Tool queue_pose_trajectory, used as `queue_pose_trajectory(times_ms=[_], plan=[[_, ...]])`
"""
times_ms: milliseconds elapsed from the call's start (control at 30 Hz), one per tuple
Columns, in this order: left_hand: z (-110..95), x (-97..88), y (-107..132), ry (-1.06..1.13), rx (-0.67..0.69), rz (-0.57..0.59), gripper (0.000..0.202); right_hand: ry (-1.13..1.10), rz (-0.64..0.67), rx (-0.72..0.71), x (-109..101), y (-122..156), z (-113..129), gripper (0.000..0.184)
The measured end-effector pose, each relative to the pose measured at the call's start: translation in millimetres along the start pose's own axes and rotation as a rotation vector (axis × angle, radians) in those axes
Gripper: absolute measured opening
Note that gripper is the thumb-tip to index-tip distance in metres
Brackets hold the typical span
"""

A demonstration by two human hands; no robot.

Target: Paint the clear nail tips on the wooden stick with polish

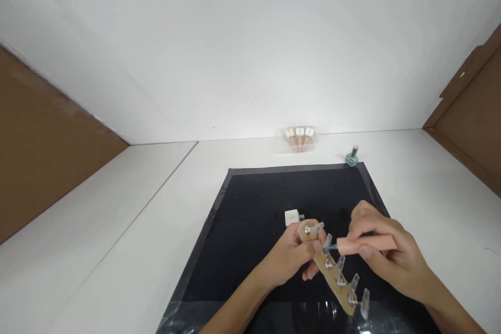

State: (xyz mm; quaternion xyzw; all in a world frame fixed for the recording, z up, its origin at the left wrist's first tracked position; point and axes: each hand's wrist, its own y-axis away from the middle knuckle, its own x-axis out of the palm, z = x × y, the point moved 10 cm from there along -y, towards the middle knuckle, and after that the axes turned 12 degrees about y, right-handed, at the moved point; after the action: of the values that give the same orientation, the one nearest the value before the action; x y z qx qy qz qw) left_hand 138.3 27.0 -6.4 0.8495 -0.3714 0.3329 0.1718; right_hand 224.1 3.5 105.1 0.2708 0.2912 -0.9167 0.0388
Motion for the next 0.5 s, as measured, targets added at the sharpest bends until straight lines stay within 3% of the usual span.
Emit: queue_pose_trajectory(times_ms=[133, 267, 333, 400, 500], plan=[[1.3, -0.1, 0.0, -0.017, -0.001, 0.007, 0.045, 0.003, -0.048, 0.051, -5.4, 1.7, -4.5, 0.013], [-0.8, 1.8, 0.9, -0.038, 0.012, 0.027, 0.043, 0.003, 0.025, 0.049, 1.2, 1.2, -4.1, 0.014], [-1.5, 2.5, 1.3, -0.059, 0.009, 0.034, 0.043, 0.030, -0.012, 0.090, -2.6, 0.9, -8.1, 0.014], [-1.0, 1.6, 1.4, -0.082, -0.007, 0.025, 0.046, 0.007, -0.038, 0.068, -5.0, 0.1, -5.9, 0.015], [0.8, -0.9, 1.3, -0.125, -0.043, -0.012, 0.050, -0.008, 0.024, 0.038, 1.0, -0.6, -3.0, 0.015]])
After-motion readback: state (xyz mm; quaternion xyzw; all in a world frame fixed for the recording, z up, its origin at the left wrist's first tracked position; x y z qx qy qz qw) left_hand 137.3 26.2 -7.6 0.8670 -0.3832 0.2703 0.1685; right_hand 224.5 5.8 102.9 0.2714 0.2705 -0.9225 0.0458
